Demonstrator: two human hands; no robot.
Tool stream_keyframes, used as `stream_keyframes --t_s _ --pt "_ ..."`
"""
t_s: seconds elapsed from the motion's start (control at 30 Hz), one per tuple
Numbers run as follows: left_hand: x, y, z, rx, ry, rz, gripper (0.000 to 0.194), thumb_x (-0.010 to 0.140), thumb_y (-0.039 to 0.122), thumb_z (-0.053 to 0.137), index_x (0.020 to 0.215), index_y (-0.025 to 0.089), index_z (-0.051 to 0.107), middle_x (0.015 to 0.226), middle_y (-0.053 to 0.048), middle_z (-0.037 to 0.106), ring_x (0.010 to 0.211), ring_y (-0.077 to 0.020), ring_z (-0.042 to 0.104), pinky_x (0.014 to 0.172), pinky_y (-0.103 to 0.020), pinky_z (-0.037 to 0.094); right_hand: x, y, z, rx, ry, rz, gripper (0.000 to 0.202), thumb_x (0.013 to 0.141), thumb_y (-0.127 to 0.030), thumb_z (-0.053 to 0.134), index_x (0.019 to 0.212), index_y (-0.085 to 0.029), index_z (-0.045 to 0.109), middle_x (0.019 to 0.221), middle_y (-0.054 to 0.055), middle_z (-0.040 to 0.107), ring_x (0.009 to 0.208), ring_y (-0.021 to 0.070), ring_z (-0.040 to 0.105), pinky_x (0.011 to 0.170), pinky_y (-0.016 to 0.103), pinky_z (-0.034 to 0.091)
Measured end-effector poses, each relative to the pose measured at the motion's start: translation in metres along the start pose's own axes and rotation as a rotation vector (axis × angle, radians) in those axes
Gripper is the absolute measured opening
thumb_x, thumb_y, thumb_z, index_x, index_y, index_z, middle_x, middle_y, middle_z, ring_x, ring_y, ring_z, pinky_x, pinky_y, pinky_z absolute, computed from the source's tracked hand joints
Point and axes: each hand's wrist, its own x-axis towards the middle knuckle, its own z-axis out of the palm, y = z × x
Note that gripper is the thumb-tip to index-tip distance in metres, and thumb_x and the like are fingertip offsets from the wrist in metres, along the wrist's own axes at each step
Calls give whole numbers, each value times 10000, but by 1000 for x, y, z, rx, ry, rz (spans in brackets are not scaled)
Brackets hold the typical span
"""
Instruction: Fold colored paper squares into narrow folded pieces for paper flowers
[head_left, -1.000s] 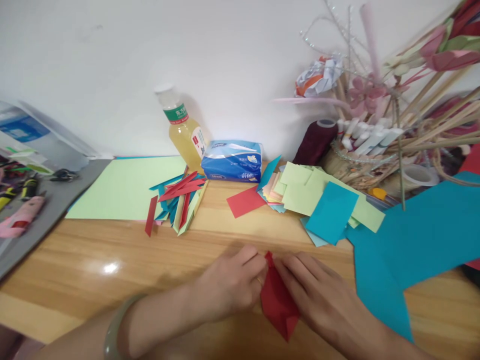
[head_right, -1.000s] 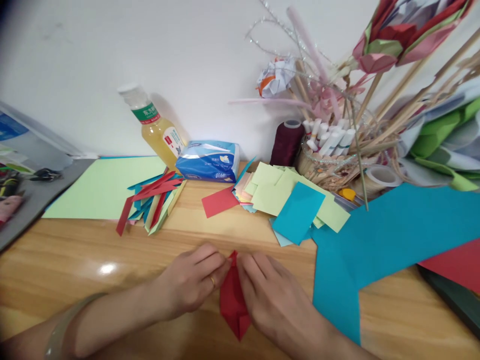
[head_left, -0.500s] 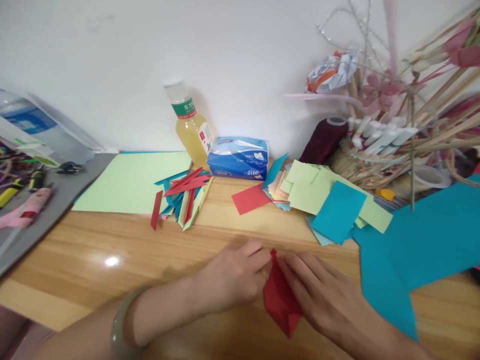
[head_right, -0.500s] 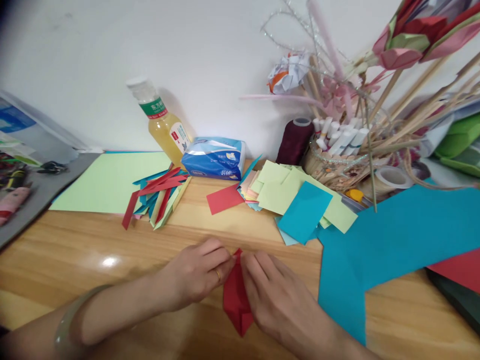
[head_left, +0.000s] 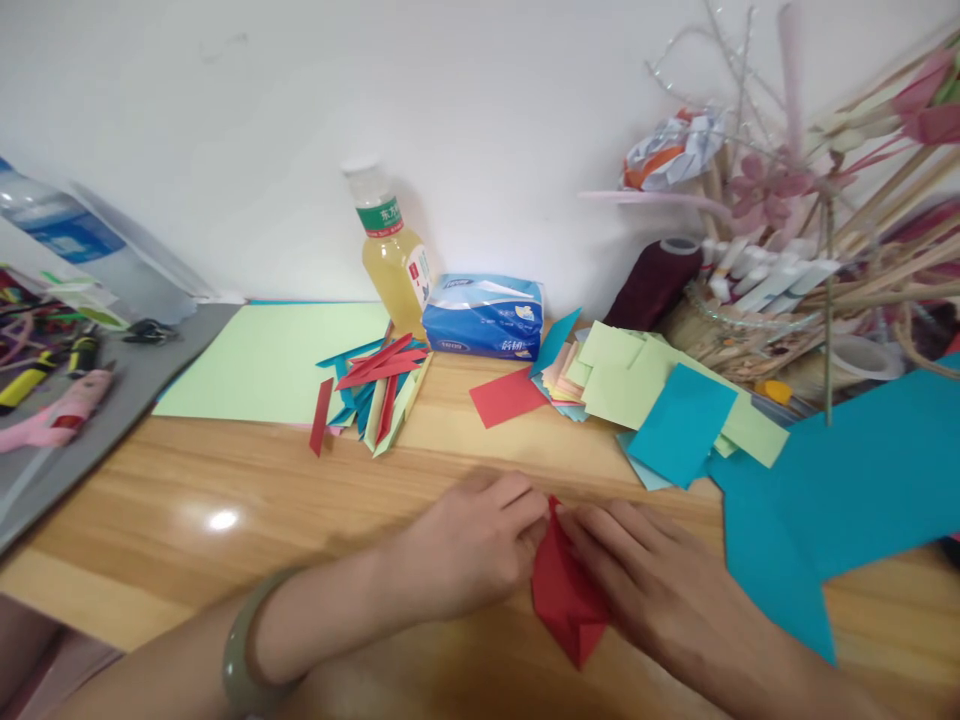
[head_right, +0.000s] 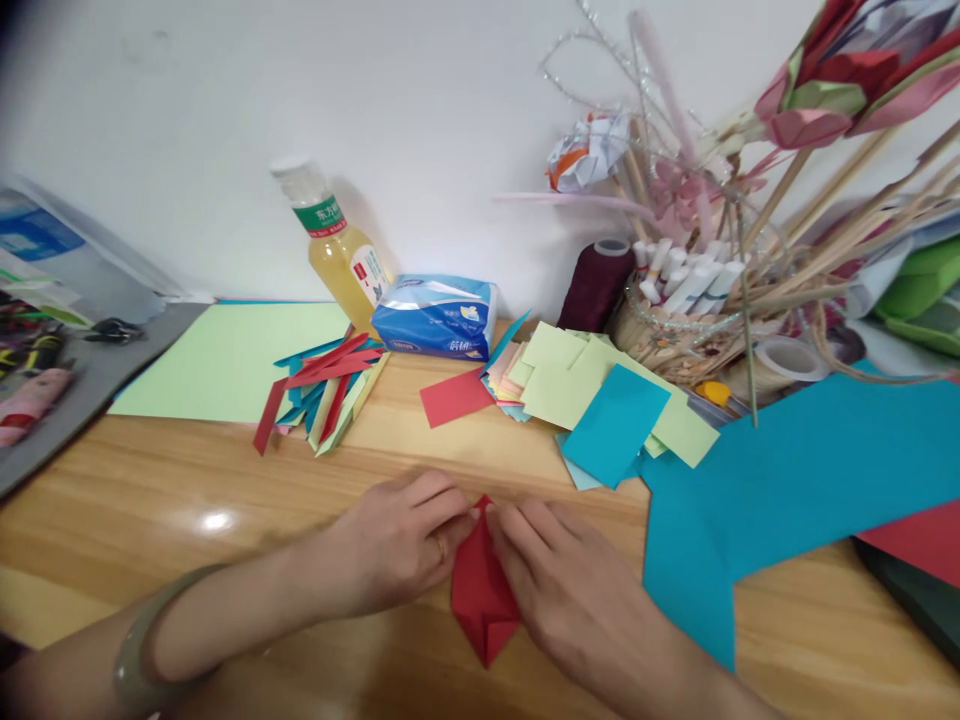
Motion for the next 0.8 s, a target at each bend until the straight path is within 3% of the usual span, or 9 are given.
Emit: stream_keyframes --t_s 0.13,0.33,0.6,0.8 --pt "-1 3 2 18 46 -59 155 910 162 451 836 141 586 791 -26 553 768 -163 512 652 -287 448 -1 3 -3 111 -14 64 321 935 -171 307 951 -134 626 880 91 620 798 207 546 662 350 476" --pt "-6 9 7 61 58 -47 108 904 134 467 900 142 574 758 -11 547 740 -151 507 650 -275 424 -1 4 -14 338 -172 239 250 903 -265 448 1092 -204 600 918 66 577 871 212 527 707 361 453" --pt "-4 12 0 75 12 -75 100 919 151 470 971 152 555 781 -12 532 766 -160 498 650 -279 419 -2 4 -14 379 -102 277 300 934 -328 387 1005 -197 647 865 69 579 821 203 528 675 342 449" --pt "-1 10 -6 79 -86 -27 86 907 143 475 934 150 556 783 -12 519 765 -171 478 628 -289 419 -4 8 -11 371 -116 285 361 946 -377 359 1210 -233 558 881 59 564 784 185 518 647 319 424"
